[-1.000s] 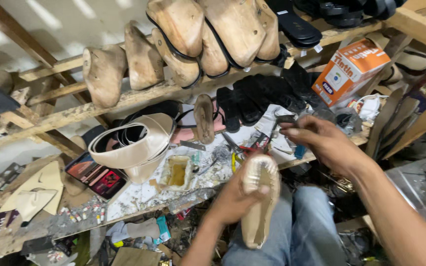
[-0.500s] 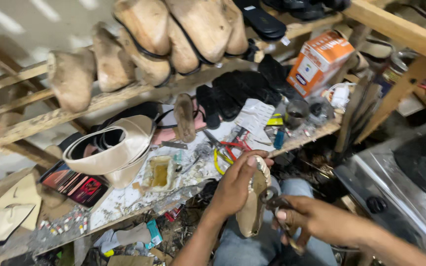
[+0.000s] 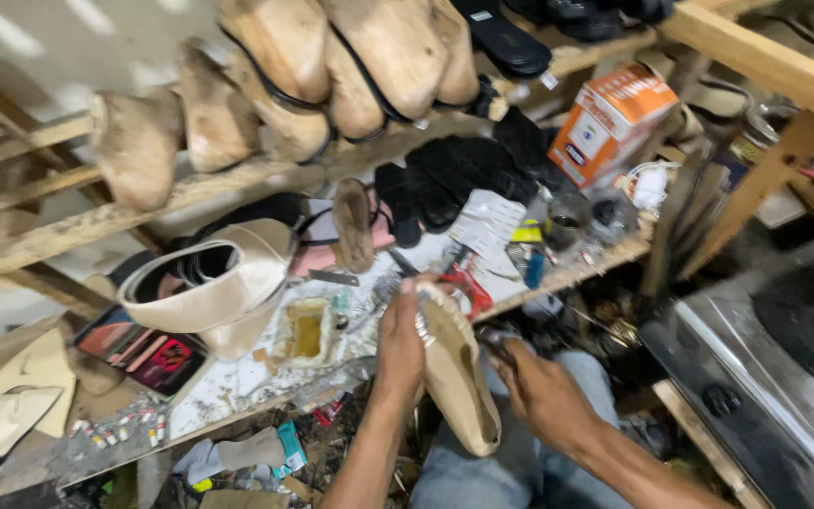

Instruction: The person works on a beige slip-on shoe, repeatedly tapping the sole and heel with a hammer and using a metal tool to adjust the shoe's edge. They then cut a piece of cardboard with scissors.

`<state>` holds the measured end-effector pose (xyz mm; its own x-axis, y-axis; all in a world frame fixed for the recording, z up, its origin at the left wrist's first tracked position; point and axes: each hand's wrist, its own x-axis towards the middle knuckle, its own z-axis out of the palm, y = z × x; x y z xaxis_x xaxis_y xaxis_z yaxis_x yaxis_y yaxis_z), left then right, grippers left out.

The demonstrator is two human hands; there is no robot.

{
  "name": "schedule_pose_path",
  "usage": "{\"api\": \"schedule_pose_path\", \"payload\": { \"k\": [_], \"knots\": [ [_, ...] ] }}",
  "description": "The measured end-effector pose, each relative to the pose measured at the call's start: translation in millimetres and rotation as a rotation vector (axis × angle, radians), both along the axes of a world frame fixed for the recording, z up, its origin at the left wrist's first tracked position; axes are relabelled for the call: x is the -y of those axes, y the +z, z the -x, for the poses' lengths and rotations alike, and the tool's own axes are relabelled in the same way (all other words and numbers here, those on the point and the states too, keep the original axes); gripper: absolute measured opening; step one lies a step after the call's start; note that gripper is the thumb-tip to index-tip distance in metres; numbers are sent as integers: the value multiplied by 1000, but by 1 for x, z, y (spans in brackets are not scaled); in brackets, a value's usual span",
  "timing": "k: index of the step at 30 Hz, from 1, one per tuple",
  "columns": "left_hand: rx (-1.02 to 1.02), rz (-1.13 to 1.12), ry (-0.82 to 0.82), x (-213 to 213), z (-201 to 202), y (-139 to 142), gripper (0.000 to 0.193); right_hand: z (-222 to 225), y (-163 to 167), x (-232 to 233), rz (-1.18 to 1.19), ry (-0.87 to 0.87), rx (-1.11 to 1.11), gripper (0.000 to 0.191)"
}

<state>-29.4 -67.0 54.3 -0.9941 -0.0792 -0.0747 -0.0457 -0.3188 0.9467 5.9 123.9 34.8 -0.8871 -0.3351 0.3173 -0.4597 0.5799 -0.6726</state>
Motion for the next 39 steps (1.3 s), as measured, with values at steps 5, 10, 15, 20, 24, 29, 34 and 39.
{"api": "schedule_pose_path", "payload": {
  "k": [5, 10, 15, 20, 24, 29, 34, 39],
  "knots": [
    [-137, 67, 80, 23, -6, -3, 53, 39, 50, 10, -133, 185, 503, 29],
    [-369, 447, 10, -4, -26, 12, 46, 37, 88, -12, -475, 412, 747, 33],
    [-360, 635, -42, -42, -45, 20, 40, 10, 78, -49, -188, 305, 813, 34],
    [-375, 738, 107, -40, -28, 1, 48, -27, 1, -29, 102, 158, 341, 23],
    [-159, 248, 182, -2, -9, -14, 53, 3, -37, 16, 287, 47, 98, 23],
    [-232, 191, 240, 33, -47, -58, 49, 99, 7, 50, -203, -102, -62, 32],
    [-369, 190, 324, 2, -63, -103, 94, 164, 46, 62, -685, -173, -206, 42],
    [-203, 326, 165, 1, -59, -61, 90, 177, 48, 54, -428, -70, -244, 40]
  ]
}}
